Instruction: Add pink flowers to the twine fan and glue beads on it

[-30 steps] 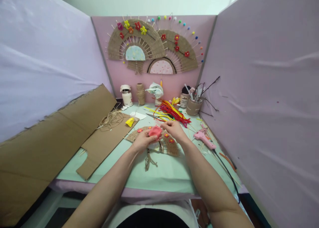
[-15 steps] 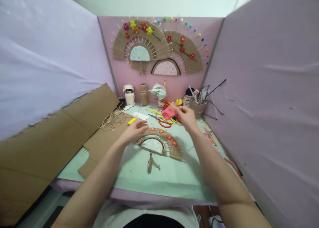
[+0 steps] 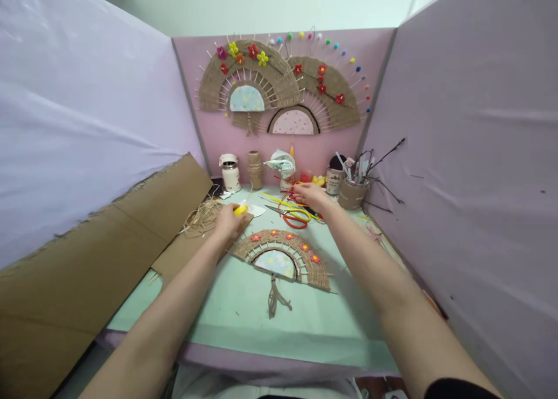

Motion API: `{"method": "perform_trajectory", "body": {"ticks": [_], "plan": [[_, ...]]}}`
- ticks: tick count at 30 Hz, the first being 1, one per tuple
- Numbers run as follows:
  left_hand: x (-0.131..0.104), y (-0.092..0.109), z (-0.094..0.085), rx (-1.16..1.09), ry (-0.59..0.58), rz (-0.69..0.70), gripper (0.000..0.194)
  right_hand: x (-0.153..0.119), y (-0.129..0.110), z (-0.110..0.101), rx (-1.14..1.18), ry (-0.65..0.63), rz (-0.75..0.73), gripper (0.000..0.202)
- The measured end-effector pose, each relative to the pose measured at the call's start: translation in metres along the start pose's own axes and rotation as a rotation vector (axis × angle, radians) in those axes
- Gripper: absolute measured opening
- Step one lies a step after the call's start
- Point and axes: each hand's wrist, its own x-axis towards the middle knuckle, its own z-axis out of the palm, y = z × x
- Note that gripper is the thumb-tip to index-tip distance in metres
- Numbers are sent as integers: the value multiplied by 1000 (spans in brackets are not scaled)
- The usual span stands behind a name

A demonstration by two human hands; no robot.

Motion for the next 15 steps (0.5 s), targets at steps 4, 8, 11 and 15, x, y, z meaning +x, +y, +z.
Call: {"method": "perform_trajectory", "body": {"ticks": [4, 8, 11, 15], "plan": [[-34, 44, 11, -500, 43, 224, 48, -54, -1, 27, -15, -144, 30, 25], [-75, 70, 25, -751, 14, 180, 43, -94, -9, 34, 52, -27, -119, 26], [-93, 74, 35, -765, -4, 165, 40, -109, -6, 28, -6, -10, -212, 20], [-101, 70, 47, -679, -36, 191, 35, -116, 2, 19, -123, 96, -386, 11]]}}
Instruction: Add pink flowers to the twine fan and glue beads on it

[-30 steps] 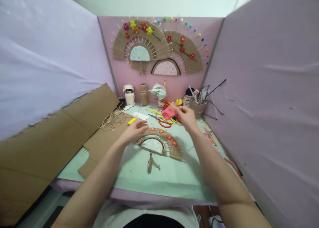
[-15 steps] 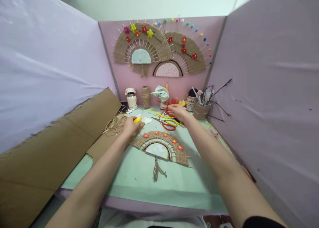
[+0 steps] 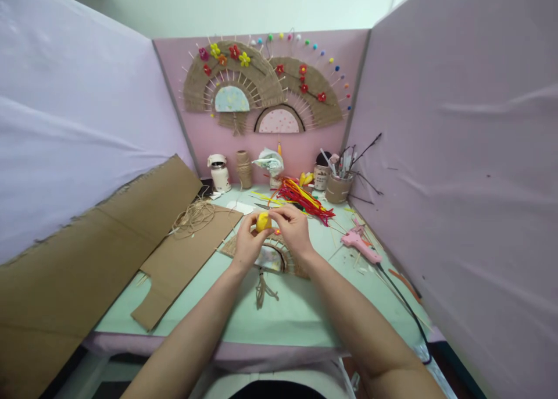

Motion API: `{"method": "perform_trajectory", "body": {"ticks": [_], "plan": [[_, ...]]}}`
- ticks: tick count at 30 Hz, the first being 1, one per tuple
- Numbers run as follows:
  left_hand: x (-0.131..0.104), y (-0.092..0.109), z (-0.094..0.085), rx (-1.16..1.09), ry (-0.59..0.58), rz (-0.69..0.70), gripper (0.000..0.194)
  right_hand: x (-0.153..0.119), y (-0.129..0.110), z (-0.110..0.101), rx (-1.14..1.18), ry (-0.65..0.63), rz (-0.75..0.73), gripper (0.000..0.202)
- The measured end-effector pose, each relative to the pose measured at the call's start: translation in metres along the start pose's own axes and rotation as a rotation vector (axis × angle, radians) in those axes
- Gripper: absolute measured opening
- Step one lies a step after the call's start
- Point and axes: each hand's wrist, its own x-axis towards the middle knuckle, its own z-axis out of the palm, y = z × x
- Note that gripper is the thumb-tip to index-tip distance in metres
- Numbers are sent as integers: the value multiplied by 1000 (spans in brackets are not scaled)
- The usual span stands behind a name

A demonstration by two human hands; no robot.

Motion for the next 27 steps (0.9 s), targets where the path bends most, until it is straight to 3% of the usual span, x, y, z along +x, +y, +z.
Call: {"method": "perform_trajectory", "body": {"ticks": [4, 8, 11, 17, 22, 27], "plan": [[-3, -7, -1, -3, -62, -70, 38, -1, 1, -8, -124, 39, -67, 15], [-1, -1, -8, -242, -74, -158, 49, -1, -1, -11, -180, -59, -105, 17], [1, 6, -12, -360, -92, -210, 36, -6, -2, -6, -259, -150, -173, 18], [2, 3, -14, -274, 6, -177, 17, -14, -1, 4, -257, -214, -221, 18], [-1, -1, -16, -162, 78, -142, 15, -13, 2, 6, -203, -252, -107, 11], [-1, -3, -13, -161, 57, -180, 18, -12, 4, 4, -213, -251, -123, 14]]}}
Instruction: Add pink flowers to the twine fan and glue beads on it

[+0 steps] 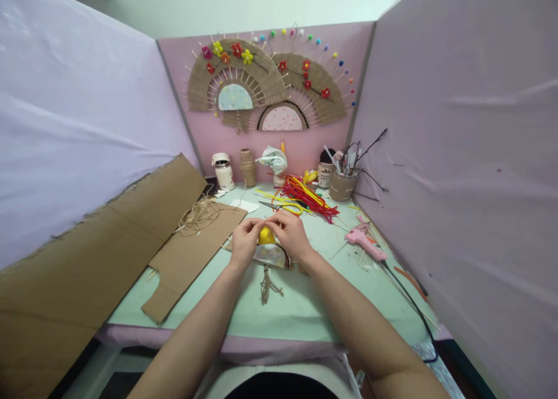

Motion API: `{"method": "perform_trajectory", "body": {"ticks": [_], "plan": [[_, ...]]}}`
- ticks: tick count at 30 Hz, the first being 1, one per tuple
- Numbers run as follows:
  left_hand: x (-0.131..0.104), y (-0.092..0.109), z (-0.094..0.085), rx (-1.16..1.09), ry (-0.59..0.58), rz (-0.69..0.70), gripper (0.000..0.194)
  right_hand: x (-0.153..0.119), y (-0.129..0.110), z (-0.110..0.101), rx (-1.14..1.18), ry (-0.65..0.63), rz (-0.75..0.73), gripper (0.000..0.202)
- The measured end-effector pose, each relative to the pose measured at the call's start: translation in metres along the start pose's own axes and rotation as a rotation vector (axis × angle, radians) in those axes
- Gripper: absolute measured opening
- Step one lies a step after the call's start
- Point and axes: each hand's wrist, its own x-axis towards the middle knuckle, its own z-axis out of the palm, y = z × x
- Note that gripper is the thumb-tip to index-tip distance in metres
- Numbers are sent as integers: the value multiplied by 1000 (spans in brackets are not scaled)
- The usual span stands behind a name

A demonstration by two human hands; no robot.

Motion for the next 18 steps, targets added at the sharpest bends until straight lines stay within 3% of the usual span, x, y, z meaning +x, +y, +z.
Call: {"method": "perform_trajectory", "body": {"ticks": [4, 8, 14, 18], "plan": [[1, -2, 2, 3, -27, -23, 21, 0, -3, -1, -41, 49, -7, 15], [1, -3, -1, 109, 26, 26, 20, 1, -3, 1, -49, 64, -25, 16], [5, -4, -5, 17, 56, -42, 17, 3, 3, -1, -29, 113, 146, 18], [5, -4, -7, -35, 88, -42, 17, 3, 2, -2, -10, 122, 168, 24]]}}
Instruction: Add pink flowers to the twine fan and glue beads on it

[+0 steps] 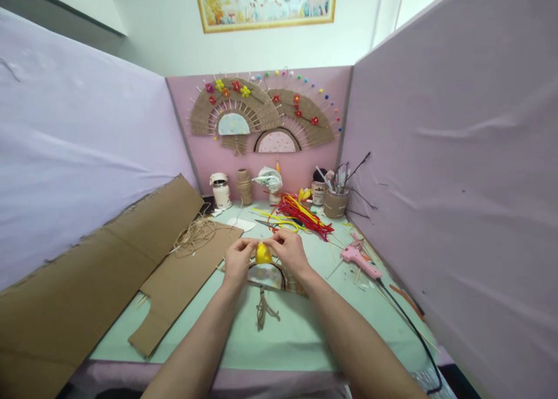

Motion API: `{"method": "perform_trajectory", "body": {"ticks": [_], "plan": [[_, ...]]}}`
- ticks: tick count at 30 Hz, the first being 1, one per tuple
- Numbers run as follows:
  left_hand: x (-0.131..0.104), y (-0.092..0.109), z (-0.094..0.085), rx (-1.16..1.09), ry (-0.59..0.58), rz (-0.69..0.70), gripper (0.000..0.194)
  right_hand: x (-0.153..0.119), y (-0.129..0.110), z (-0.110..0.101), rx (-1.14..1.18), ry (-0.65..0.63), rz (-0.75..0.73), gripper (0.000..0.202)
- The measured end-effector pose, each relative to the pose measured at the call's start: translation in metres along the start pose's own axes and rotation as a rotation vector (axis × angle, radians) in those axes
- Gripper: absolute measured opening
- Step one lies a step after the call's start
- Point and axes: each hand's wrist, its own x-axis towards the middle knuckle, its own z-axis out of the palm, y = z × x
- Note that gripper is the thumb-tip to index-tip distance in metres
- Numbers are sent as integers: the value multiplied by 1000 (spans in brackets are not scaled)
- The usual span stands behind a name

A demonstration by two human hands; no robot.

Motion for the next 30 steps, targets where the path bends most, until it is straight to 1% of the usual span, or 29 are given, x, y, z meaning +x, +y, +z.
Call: {"method": "perform_trajectory", "body": {"ticks": [2, 6, 8, 11, 13, 17, 19, 21, 22, 24, 26, 27, 28, 30], "plan": [[0, 2, 0, -30, -21, -37, 20, 0, 0, -1, 20, -24, -1, 24], [-2, 8, 0, -88, -132, -128, 29, 1, 2, -1, 49, -86, 12, 23], [-2, 10, 0, -87, -149, -113, 30, 0, 1, 0, 46, -104, 7, 22], [-1, 8, -1, -41, -111, -79, 28, 0, -1, 0, 21, -122, -23, 22], [1, 4, -4, -13, -107, -85, 26, 1, -3, -1, -4, -138, -36, 20], [6, -2, -11, -1, -212, -116, 26, 4, -4, -8, -82, -196, -22, 19], [7, 0, -12, 16, -202, -105, 24, 5, -7, -11, -134, -213, -32, 21], [9, 5, -11, 31, -131, -108, 21, 9, -11, -13, -186, -200, -58, 21], [11, 7, -10, 21, -98, -132, 20, 13, -13, -14, -205, -204, -61, 21], [13, 10, -9, -25, -46, -214, 22, 29, -15, -18, -209, -273, -20, 21], [16, 10, -9, -91, 2, -269, 26, 57, -12, -23, -160, -409, 81, 21], [17, 9, -11, -126, 24, -273, 28, 76, -9, -27, -145, -384, 126, 20], [18, 8, -12, -158, 42, -268, 29, 97, -5, -31, -130, -293, 170, 19], [17, 4, -16, -194, 52, -264, 30, 143, 7, -39, -56, -53, 317, 14]]}}
